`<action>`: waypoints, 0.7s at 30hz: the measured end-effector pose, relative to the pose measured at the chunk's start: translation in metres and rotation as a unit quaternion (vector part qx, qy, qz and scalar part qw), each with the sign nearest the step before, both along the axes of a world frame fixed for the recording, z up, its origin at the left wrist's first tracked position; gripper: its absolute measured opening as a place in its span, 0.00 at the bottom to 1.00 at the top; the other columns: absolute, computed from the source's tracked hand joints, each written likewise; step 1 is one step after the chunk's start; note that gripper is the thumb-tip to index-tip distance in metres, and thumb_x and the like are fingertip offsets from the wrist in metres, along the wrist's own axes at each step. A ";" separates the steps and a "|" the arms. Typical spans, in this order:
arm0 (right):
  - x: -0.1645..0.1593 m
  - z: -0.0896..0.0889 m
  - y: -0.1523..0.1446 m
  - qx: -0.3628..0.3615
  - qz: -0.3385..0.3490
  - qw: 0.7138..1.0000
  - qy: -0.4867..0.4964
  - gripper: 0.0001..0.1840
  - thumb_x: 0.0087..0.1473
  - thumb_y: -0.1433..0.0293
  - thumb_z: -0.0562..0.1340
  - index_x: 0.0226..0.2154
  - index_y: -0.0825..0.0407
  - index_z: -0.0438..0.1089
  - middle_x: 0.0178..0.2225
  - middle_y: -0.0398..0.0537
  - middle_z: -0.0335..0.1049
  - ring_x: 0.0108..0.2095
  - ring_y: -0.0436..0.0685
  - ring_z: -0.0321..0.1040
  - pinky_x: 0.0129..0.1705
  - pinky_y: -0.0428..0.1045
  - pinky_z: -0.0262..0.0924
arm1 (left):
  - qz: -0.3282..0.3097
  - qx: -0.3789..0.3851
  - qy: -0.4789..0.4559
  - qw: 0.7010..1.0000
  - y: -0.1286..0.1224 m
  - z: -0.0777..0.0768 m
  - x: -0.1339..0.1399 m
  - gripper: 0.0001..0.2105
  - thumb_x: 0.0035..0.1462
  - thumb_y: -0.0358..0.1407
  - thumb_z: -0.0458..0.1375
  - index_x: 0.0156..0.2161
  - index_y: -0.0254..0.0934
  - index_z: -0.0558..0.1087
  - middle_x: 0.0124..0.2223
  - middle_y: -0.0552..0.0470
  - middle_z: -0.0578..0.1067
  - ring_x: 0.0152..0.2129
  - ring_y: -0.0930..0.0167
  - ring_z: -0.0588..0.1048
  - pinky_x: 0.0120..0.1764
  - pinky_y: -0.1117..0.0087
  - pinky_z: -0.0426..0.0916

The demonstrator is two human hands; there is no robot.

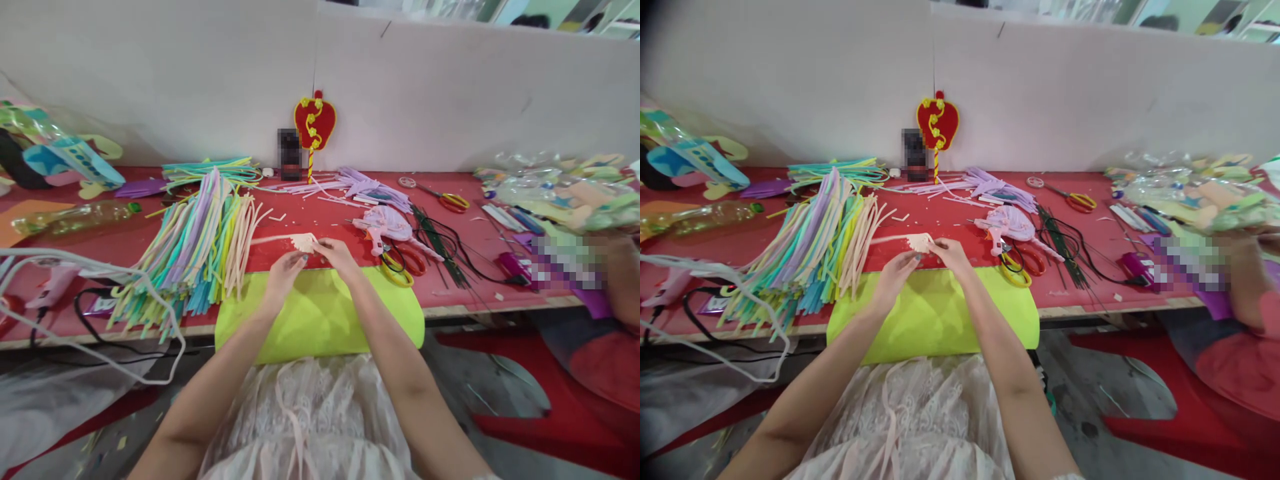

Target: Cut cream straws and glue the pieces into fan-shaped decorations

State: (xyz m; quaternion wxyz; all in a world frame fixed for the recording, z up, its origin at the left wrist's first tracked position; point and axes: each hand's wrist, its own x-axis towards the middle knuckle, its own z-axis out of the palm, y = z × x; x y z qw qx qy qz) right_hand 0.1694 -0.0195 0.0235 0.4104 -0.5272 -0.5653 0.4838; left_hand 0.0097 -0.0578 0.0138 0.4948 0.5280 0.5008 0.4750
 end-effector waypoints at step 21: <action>0.032 0.012 0.043 -0.046 0.180 0.967 -0.177 0.17 0.46 0.56 0.64 0.25 0.55 0.74 0.23 0.48 0.73 0.21 0.49 0.64 0.24 0.44 0.56 | -0.086 0.215 0.462 0.856 0.055 0.015 -0.006 0.24 0.47 0.45 0.62 0.49 0.39 0.68 0.48 0.43 0.69 0.47 0.57 0.67 0.50 0.55 0.57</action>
